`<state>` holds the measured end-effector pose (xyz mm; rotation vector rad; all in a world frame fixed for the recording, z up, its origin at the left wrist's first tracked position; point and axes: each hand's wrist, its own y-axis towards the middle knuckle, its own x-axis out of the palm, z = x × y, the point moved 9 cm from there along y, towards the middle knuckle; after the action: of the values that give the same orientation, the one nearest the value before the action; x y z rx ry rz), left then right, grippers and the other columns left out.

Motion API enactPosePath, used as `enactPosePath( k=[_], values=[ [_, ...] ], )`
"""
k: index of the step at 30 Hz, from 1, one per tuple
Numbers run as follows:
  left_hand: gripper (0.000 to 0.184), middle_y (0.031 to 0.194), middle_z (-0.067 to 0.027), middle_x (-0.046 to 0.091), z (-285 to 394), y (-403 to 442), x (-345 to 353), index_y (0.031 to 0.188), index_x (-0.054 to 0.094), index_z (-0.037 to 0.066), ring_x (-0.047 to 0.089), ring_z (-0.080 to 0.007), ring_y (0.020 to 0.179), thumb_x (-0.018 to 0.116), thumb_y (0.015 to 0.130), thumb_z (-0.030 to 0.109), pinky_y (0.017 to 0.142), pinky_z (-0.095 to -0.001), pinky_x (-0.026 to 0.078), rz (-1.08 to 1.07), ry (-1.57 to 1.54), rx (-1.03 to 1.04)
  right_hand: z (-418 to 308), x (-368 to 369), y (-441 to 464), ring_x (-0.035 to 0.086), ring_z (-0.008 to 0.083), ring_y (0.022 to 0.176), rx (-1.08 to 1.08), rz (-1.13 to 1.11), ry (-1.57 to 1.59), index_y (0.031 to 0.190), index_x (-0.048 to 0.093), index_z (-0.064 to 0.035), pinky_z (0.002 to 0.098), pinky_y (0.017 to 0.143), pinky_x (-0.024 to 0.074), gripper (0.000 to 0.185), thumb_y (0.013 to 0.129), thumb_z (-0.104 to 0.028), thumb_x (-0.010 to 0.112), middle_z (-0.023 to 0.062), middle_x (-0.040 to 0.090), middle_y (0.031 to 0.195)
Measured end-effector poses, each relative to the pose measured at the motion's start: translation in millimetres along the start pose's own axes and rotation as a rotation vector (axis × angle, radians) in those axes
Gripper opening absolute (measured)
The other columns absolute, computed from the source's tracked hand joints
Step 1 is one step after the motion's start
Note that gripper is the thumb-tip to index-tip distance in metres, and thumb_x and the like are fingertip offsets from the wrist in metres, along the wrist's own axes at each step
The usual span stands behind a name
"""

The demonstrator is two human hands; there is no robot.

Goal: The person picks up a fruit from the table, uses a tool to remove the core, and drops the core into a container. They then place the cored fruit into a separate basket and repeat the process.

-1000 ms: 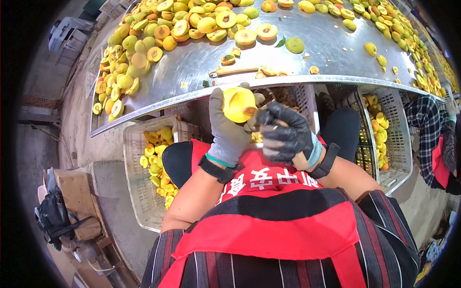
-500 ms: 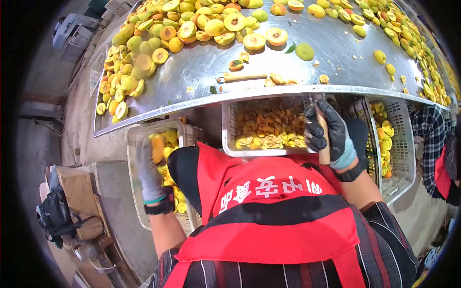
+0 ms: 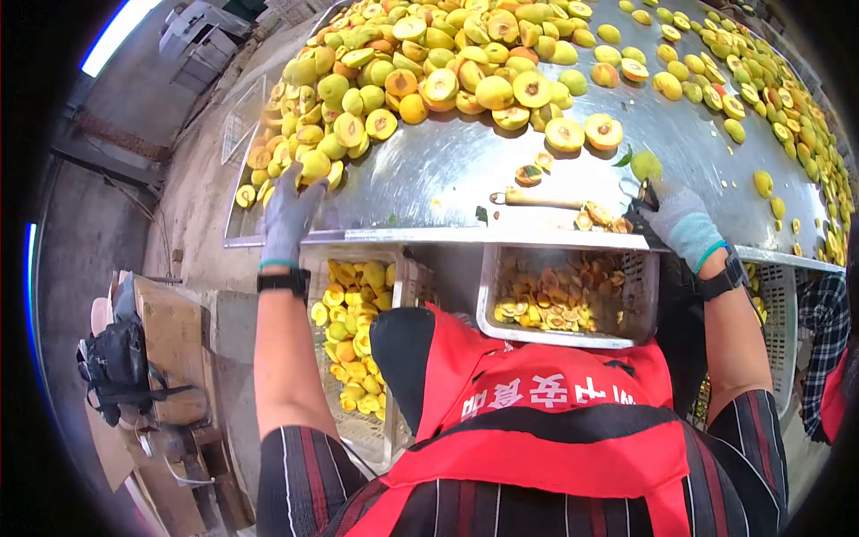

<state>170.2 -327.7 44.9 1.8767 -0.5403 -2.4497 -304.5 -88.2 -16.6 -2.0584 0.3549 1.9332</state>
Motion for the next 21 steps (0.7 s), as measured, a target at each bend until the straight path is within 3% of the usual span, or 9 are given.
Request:
enactPosePath(
  k=[2,4,6,8,11,14,17,18,21],
  values=[
    [0.066,0.118,-0.0201,0.054,-37,43,31,0.128,0.044,0.005,0.053,-0.0316,0.108,0.064,0.075,0.040,0.089,-0.0357,0.042,0.014,-0.140,-0.082,-2,13,1,0.060,0.0348,0.085,-0.017,-0.138,0.012,0.110,0.054,-0.0048,0.0432,0.073,0.0473,0.048,0.074,-0.036,0.063,0.0199,0.062,0.091],
    [0.068,0.121,-0.0201,0.053,-36,66,43,0.130,0.042,0.007,0.052,-0.0325,0.110,0.064,0.075,0.041,0.090,-0.0363,0.042,0.022,-0.291,-0.157,-5,5,-3,0.056,0.0345,0.096,-0.041,0.008,0.097,0.115,0.048,-0.0010,0.0406,0.082,0.0452,0.059,0.070,-0.033,0.068,0.0197,0.056,0.110],
    [0.069,0.124,-0.0197,0.051,-32,65,58,0.131,0.042,0.009,0.051,-0.0325,0.112,0.062,0.075,0.045,0.091,-0.0358,0.041,-0.117,-0.326,-0.383,-13,2,-6,0.056,0.0364,0.095,-0.130,0.150,0.125,0.114,0.048,-0.0003,0.0403,0.083,0.0451,0.059,0.069,-0.032,0.069,0.0190,0.055,0.110],
    [0.067,0.109,-0.0166,0.061,-43,91,95,0.127,0.047,0.008,0.056,-0.0277,0.104,0.063,0.074,0.046,0.088,-0.0339,0.043,-0.114,0.001,-0.196,-31,-15,-3,0.056,0.0363,0.095,-0.214,0.152,0.429,0.115,0.049,-0.0039,0.0394,0.081,0.0463,0.053,0.073,-0.031,0.068,0.0182,0.056,0.107],
    [0.063,0.104,-0.0158,0.063,8,77,87,0.122,0.052,0.005,0.058,-0.0255,0.101,0.067,0.073,0.042,0.087,-0.0329,0.044,-0.370,-0.240,-0.143,-36,-36,42,0.057,0.0340,0.091,-0.236,0.298,0.539,0.106,0.052,-0.0044,0.0398,0.077,0.0466,0.041,0.078,-0.031,0.064,0.0183,0.058,0.098],
    [0.056,0.103,-0.0164,0.063,16,88,81,0.115,0.055,0.000,0.059,-0.0267,0.099,0.069,0.074,0.035,0.087,-0.0325,0.044,-0.255,-0.590,-0.180,-29,-30,112,0.058,0.0335,0.090,-0.033,0.034,0.630,0.106,0.053,-0.0029,0.0386,0.076,0.0466,0.043,0.082,-0.038,0.058,0.0204,0.060,0.098],
    [0.057,0.109,-0.0182,0.060,-1,128,70,0.116,0.054,0.000,0.056,-0.0284,0.105,0.068,0.074,0.037,0.090,-0.0341,0.042,-0.034,-0.328,-0.056,-28,-15,189,0.060,0.0301,0.087,-0.125,0.181,0.553,0.108,0.053,-0.0046,0.0366,0.075,0.0461,0.046,0.083,-0.044,0.055,0.0199,0.062,0.093],
    [0.061,0.115,-0.0192,0.056,3,141,60,0.120,0.050,0.000,0.053,-0.0292,0.109,0.066,0.075,0.038,0.091,-0.0348,0.041,0.047,-0.196,0.005,-33,1,215,0.059,0.0244,0.083,-0.006,-0.025,0.718,0.104,0.057,-0.0026,0.0344,0.073,0.0446,0.041,0.082,-0.037,0.061,0.0147,0.063,0.093],
    [0.064,0.122,-0.0196,0.051,11,182,48,0.124,0.047,0.001,0.047,-0.0295,0.116,0.062,0.078,0.042,0.096,-0.0346,0.036,0.187,-0.026,0.041,-47,8,257,0.058,0.0241,0.082,0.049,-0.032,0.804,0.100,0.058,-0.0022,0.0341,0.071,0.0440,0.048,0.080,-0.046,0.060,0.0143,0.063,0.089]
  ],
)
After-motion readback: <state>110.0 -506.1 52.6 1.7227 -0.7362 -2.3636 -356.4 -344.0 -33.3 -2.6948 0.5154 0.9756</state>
